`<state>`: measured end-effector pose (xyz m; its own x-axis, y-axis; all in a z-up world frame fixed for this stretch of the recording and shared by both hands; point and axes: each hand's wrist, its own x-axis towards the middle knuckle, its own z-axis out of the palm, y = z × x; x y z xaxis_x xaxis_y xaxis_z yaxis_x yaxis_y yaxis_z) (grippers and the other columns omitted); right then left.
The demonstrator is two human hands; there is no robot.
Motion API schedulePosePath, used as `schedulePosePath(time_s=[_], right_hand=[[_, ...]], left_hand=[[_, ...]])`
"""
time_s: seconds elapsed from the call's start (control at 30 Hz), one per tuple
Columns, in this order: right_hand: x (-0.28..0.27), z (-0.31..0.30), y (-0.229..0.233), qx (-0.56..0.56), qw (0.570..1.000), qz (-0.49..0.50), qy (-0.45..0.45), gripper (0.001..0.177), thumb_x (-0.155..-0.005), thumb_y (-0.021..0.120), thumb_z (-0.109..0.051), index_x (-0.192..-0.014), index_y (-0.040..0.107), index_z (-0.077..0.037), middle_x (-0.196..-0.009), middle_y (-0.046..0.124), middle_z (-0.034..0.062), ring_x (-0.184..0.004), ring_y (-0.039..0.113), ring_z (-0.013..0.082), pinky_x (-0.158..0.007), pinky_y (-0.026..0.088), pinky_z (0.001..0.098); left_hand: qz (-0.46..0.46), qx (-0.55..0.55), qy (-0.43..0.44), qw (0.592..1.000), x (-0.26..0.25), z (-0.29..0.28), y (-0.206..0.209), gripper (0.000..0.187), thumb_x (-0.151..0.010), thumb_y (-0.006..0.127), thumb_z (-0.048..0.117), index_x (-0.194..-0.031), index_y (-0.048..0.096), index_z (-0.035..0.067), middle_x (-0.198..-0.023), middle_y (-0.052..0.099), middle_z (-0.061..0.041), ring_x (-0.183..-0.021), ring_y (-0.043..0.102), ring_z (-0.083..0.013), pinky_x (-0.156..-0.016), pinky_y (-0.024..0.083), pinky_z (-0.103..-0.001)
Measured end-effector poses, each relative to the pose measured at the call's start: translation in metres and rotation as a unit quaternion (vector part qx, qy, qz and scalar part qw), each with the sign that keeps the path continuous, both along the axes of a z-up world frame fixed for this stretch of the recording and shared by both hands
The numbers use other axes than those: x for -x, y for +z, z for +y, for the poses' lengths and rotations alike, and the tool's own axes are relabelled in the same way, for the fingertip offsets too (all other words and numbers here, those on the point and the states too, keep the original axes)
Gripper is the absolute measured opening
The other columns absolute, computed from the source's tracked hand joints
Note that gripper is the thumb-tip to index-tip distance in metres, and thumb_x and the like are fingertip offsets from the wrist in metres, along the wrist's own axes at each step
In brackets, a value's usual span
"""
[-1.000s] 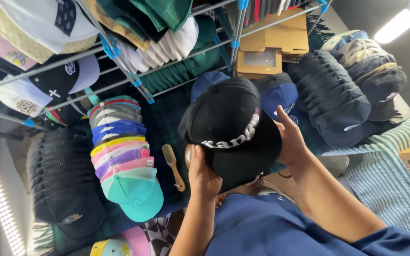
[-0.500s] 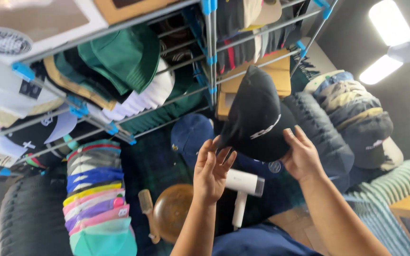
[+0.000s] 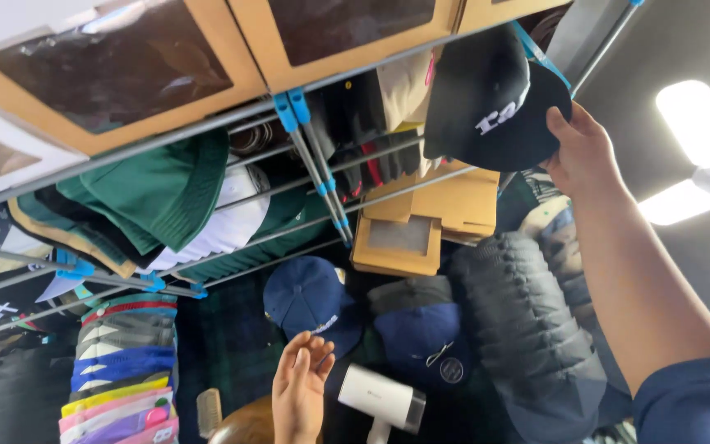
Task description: Cleaning and reshaping a blue baseball cap using a brush and a handheld steamer.
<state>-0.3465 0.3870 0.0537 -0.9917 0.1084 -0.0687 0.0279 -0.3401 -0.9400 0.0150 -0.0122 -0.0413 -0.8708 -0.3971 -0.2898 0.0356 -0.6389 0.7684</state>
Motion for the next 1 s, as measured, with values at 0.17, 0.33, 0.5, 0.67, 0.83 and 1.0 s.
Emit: schedulePosePath(time_s=[0.17, 0.33, 0.5, 0.67, 0.83, 1.0], right_hand=[[0.076, -0.008, 0.006, -0.006, 0.998, 0.016, 0.062, 0.049, -0.102, 0.066, -0.028, -0.148, 0.055, -0.017, -0.11, 0.072, 0.0021, -0.096, 0.074, 0.0182, -0.084, 0.066, 0.0374], [0.148, -0.036, -0.009, -0.092, 0.994, 0.036, 0.046, 0.038, -0.104, 0.069, -0.028, -0.141, 0.061, -0.023, -0.1, 0.069, 0.0007, -0.073, 0.067, 0.013, -0.054, 0.063, 0.0347], [0.183, -0.055, -0.02, -0.432, 0.891, 0.14, -0.017, 0.04, -0.102, 0.072, -0.037, -0.135, 0.067, -0.015, -0.122, 0.071, 0.0152, -0.116, 0.064, 0.0395, -0.094, 0.054, 0.0536], [0.183, -0.053, -0.032, -0.569, 0.799, 0.193, -0.036, 0.046, -0.1, 0.067, -0.054, -0.129, 0.068, -0.018, -0.119, 0.07, 0.0125, -0.119, 0.062, 0.0374, -0.103, 0.048, 0.0523], [0.157, -0.059, -0.012, -0.605, 0.776, 0.177, -0.008, 0.043, -0.099, 0.062, -0.054, -0.131, 0.069, -0.027, -0.122, 0.072, 0.0076, -0.117, 0.064, 0.0355, -0.101, 0.049, 0.0492], [0.145, -0.064, -0.006, -0.637, 0.747, 0.19, 0.001, 0.04, -0.1, 0.059, -0.051, -0.132, 0.071, -0.032, -0.128, 0.071, 0.0025, -0.118, 0.066, 0.0331, -0.098, 0.052, 0.047]], left_hand=[[-0.048, 0.098, -0.044, 0.993, 0.049, 0.025, 0.029, 0.033, -0.097, 0.06, 0.013, -0.123, 0.068, -0.005, -0.107, 0.074, -0.021, -0.103, 0.075, -0.0357, -0.09, 0.06, -0.042], [0.076, 0.291, -0.127, 0.945, 0.164, 0.068, 0.105, 0.035, -0.097, 0.062, 0.014, -0.13, 0.065, 0.0, -0.122, 0.073, -0.02, -0.12, 0.07, -0.0313, -0.101, 0.056, -0.043], [0.221, 0.51, -0.071, 0.828, 0.262, 0.107, 0.157, 0.036, -0.095, 0.068, 0.007, -0.131, 0.066, 0.01, -0.134, 0.065, -0.013, -0.126, 0.062, -0.0379, -0.1, 0.054, -0.056], [0.232, 0.767, 0.143, 0.581, 0.33, 0.112, 0.156, 0.043, -0.091, 0.069, 0.024, -0.133, 0.065, 0.021, -0.127, 0.064, -0.006, -0.116, 0.066, -0.0303, -0.097, 0.054, -0.046], [0.122, 0.835, 0.124, 0.522, 0.347, 0.114, 0.165, 0.056, -0.087, 0.076, 0.026, -0.141, 0.061, 0.023, -0.119, 0.064, -0.009, -0.102, 0.069, -0.0303, -0.08, 0.062, -0.042], [0.04, 0.852, 0.086, 0.515, 0.352, 0.122, 0.165, 0.058, -0.088, 0.074, 0.029, -0.143, 0.058, 0.018, -0.118, 0.063, -0.011, -0.097, 0.071, -0.0292, -0.075, 0.064, -0.041]])
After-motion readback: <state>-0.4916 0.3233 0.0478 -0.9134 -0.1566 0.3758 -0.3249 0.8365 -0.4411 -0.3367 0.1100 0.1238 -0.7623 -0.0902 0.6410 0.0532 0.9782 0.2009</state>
